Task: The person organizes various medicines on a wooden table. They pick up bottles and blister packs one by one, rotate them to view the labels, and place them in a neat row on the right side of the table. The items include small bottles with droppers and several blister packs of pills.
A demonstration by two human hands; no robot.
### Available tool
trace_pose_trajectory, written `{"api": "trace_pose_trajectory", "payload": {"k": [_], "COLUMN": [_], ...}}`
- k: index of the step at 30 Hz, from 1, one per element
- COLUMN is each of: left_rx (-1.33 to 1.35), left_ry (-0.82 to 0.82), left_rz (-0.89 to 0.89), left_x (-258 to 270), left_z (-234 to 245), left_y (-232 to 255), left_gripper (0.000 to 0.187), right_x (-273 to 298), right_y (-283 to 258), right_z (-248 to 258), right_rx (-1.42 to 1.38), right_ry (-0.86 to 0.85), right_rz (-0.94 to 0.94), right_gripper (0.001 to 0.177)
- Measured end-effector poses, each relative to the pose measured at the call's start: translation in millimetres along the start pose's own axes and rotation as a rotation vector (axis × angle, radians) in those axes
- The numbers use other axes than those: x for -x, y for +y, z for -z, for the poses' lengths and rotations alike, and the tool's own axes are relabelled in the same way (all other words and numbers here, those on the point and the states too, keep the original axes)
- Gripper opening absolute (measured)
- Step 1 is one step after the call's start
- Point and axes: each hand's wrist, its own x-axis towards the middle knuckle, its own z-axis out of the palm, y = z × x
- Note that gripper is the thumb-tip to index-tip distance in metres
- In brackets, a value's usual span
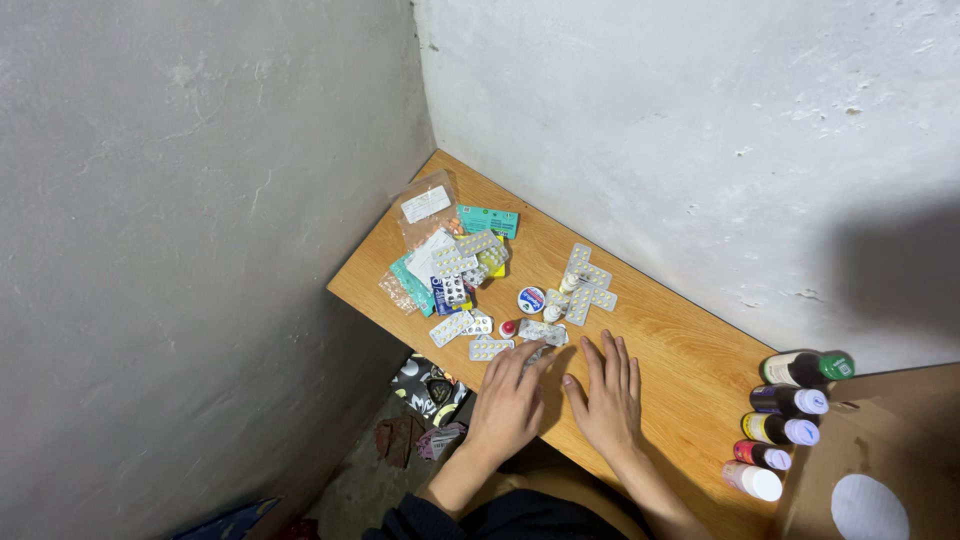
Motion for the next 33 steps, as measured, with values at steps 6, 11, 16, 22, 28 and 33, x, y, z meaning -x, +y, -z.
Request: {"api": "trace_pose_trajectory", "payload": {"k": [6, 11, 16, 22, 28, 33], "left_rx": [-0.067, -0.147, -0.211, -0.159, -0.129, -0.133], "left_ry": [0.154, 0.099, 0.107, 0.123, 0.105, 0.109], "left_rz": [0.115, 0.174, 0.163, 0.099, 0.126, 0.159], "left_x": [-3, -8, -11, -14, -10, -4], "left_z": [14, 9, -2, -11, -16, -20], "left_y": [-34, -61, -71, -69, -66, -68], "left_gripper": [0.070, 0.082, 0.081, 0.078, 0.078, 0.076], "right_x": [-5, -6, -9, -8, -8, -7], "right_y": [-4, -7, -8, -6, -4, -2], "right_z": [-10, -8, -8, -9, -14, -15], "right_rx": [0.085, 0.076, 0.074, 0.056, 0.083, 0.082], "right_ry": [0.040, 0.054, 0.056, 0.078, 0.068, 0.058], "right_rz": [-0.045, -0.074, -0.085, -0.077, -0.094, -0.099], "right_gripper": [0.060, 0.056, 0.056, 0.054, 0.053, 0.053]}}
